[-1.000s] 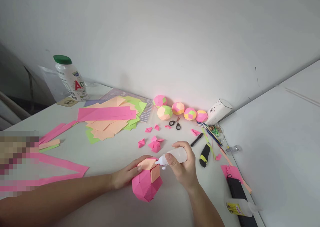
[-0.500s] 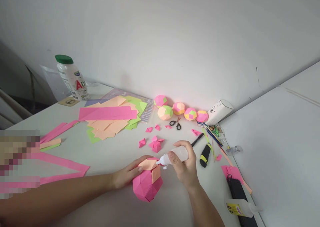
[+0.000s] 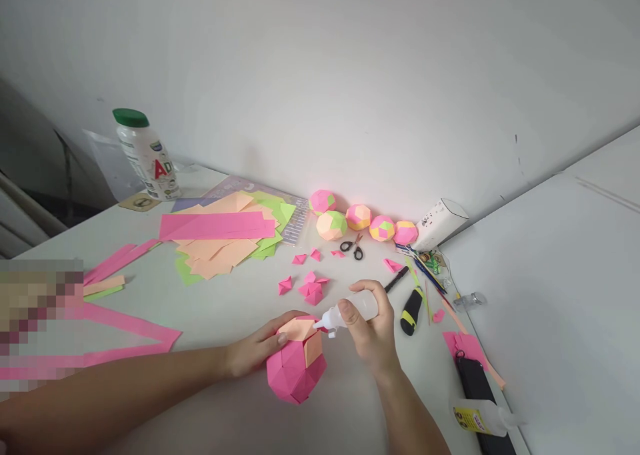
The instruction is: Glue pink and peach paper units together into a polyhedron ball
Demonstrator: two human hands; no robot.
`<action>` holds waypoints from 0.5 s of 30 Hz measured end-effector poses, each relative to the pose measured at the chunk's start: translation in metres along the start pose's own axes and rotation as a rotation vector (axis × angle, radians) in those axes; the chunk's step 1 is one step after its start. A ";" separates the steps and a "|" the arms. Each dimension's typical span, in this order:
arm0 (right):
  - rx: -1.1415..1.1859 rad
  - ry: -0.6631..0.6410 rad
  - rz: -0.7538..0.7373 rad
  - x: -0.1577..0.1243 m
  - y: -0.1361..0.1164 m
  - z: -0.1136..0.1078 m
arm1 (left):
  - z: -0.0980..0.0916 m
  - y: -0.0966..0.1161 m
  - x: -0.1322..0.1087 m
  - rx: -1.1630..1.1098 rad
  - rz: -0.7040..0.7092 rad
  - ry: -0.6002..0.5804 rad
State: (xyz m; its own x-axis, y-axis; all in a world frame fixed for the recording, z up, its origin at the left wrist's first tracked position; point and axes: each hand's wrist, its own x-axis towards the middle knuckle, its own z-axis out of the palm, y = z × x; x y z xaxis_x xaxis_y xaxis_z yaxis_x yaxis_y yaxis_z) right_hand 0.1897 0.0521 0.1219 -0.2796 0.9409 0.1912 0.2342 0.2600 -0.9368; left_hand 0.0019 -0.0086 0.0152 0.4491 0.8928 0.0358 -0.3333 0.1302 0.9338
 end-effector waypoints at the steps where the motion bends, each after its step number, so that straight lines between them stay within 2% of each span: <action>1: 0.006 -0.003 0.001 0.000 0.001 0.000 | 0.000 0.000 0.000 -0.001 0.003 0.000; 15: 0.067 -0.016 0.046 0.001 0.005 0.001 | -0.001 -0.004 0.000 -0.019 0.012 -0.006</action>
State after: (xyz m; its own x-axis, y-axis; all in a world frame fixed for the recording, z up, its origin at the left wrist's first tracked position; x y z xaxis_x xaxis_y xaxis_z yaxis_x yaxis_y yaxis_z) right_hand 0.1897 0.0543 0.1177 -0.2846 0.9479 0.1435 0.1848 0.2011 -0.9620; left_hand 0.0026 -0.0090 0.0113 0.4502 0.8916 0.0498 -0.3549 0.1275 0.9262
